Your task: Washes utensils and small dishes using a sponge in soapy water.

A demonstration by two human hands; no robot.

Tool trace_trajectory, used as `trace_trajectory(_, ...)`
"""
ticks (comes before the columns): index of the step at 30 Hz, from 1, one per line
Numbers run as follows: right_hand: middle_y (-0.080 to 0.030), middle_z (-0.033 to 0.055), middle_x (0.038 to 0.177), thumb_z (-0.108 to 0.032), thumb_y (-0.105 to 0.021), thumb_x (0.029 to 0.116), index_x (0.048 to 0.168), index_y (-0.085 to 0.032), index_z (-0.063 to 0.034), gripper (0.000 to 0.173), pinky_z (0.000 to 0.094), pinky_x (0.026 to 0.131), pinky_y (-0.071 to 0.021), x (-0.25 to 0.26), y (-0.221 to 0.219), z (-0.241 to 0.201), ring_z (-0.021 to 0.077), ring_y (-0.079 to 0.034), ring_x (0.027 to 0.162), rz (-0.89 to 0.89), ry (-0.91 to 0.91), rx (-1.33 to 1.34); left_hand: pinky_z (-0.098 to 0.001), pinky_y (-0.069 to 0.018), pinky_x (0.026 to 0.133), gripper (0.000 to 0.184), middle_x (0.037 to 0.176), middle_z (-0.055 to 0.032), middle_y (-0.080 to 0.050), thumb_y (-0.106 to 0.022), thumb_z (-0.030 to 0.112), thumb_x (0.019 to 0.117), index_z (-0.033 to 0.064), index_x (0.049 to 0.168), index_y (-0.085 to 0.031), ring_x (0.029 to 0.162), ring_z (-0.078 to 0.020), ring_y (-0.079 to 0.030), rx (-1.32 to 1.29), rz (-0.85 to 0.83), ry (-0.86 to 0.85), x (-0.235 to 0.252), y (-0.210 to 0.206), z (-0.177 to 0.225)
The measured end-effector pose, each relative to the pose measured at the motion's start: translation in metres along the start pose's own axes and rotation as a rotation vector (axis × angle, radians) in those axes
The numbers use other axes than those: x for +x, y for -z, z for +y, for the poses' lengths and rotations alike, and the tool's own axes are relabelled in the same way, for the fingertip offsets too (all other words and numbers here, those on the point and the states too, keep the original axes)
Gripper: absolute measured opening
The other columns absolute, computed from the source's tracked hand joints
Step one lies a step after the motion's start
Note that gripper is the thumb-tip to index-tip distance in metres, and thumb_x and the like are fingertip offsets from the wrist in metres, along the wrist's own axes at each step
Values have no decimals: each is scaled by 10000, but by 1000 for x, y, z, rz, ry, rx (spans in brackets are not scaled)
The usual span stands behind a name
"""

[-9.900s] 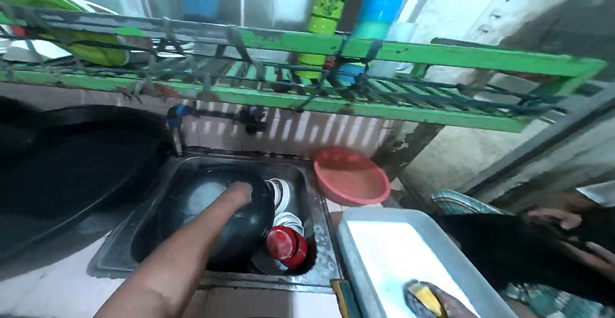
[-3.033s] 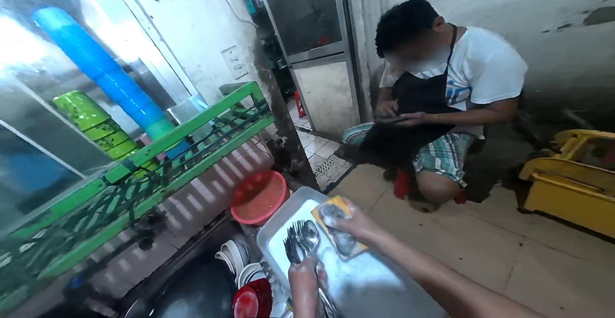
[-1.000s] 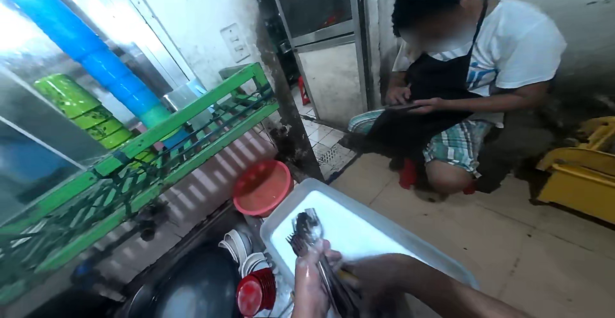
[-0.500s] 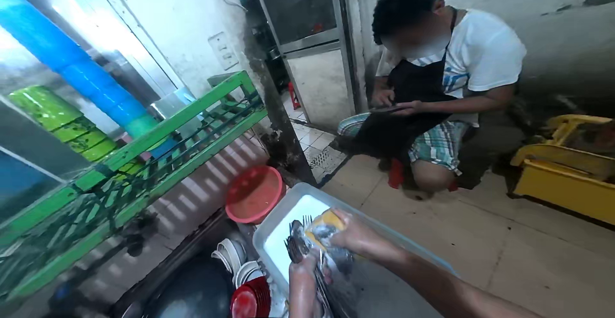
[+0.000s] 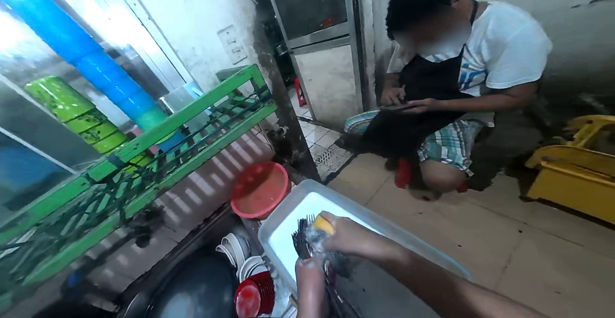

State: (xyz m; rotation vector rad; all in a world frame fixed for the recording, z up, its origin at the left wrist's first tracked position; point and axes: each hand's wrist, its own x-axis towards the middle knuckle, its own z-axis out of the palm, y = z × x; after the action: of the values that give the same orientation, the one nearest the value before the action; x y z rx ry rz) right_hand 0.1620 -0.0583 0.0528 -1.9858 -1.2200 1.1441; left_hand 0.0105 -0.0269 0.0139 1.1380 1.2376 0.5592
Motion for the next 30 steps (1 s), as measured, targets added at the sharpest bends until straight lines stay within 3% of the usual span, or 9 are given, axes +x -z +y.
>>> trace_trajectory(4, -643, 230, 1322, -328, -682, 955, 1530, -467, -199, 627, 629, 1042, -451, 11, 4, -5, 429, -602, 1248, 192, -50, -206, -235, -471, 448, 237, 584, -49, -558, -553, 89, 1039, -18, 832, -594, 461, -103, -532, -49, -49, 35, 5, 2, -3)
trace_trajectory(8, -620, 264, 1313, -308, -776, 930, 1548, -392, -88, 760, 583, 1033, -482, 18, 26, 8, 399, -622, 1195, 374, -31, 347, -236, -486, 462, 198, 614, -65, -576, -548, 83, 1043, -39, 899, -607, 480, -115, -550, -226, -50, 42, 1, 5, 0)
trace_trajectory(10, -599, 241, 1346, -346, -805, 900, 1575, -316, -120, 864, 543, 1024, -507, 16, 28, 21, 359, -626, 1194, 296, -28, 487, -240, -508, 479, 158, 646, -71, -588, -521, 67, 1042, -24, 932, -588, 508, -119, -571, -320, -135, 37, -4, 9, 3)
trace_trajectory(15, -576, 242, 1392, -376, -772, 913, 1548, -403, -112, 781, 565, 1088, -437, 0, 19, 15, 368, -576, 1277, 69, 20, 144, -249, -519, 500, 86, 658, -63, -606, -549, 58, 1006, 6, 951, -589, 532, -118, -591, -251, -394, 74, -10, 8, 5)
trace_trajectory(19, -628, 250, 1298, -235, -797, 910, 1501, -468, -68, 697, 557, 1032, -487, 6, 37, 23, 370, -629, 1178, 250, 25, 307, -330, -586, 603, 238, 800, -127, -666, -638, 132, 1008, -47, 1152, -578, 647, -183, -661, -139, -225, 86, -9, 3, 2)
trace_trajectory(22, -651, 230, 1255, -209, -799, 899, 1493, -464, -78, 694, 550, 972, -527, 12, 46, 33, 351, -655, 1121, 380, -3, 570, -301, -554, 573, 235, 796, -113, -647, -646, 123, 1006, -44, 1152, -570, 610, -157, -620, -133, -115, 73, -6, -1, 2)
trace_trajectory(25, -637, 241, 1257, -275, -785, 919, 1453, -461, 18, 690, 507, 1015, -509, 3, 25, 20, 330, -641, 1143, 228, -43, 478, -251, -506, 498, 129, 678, -65, -578, -620, 83, 1012, -25, 1047, -558, 515, -113, -547, -219, -84, 49, -3, -2, 3)
trace_trajectory(27, -635, 234, 1261, -348, -783, 901, 1401, -517, 18, 675, 525, 1036, -481, 0, 4, 16, 331, -621, 1177, 101, -50, 317, -256, -508, 504, 111, 656, -66, -566, -604, 69, 1016, -31, 1028, -557, 510, -117, -543, -248, -93, 24, -3, -1, 2)
trace_trajectory(30, -640, 240, 1252, -317, -756, 924, 1347, -573, 23, 573, 530, 1030, -473, 0, 9, 14, 338, -622, 1172, 116, -123, 269, -250, -507, 516, 156, 663, -63, -579, -562, 125, 1050, -25, 1035, -600, 527, -112, -554, -272, -102, -2, -2, 2, 1)
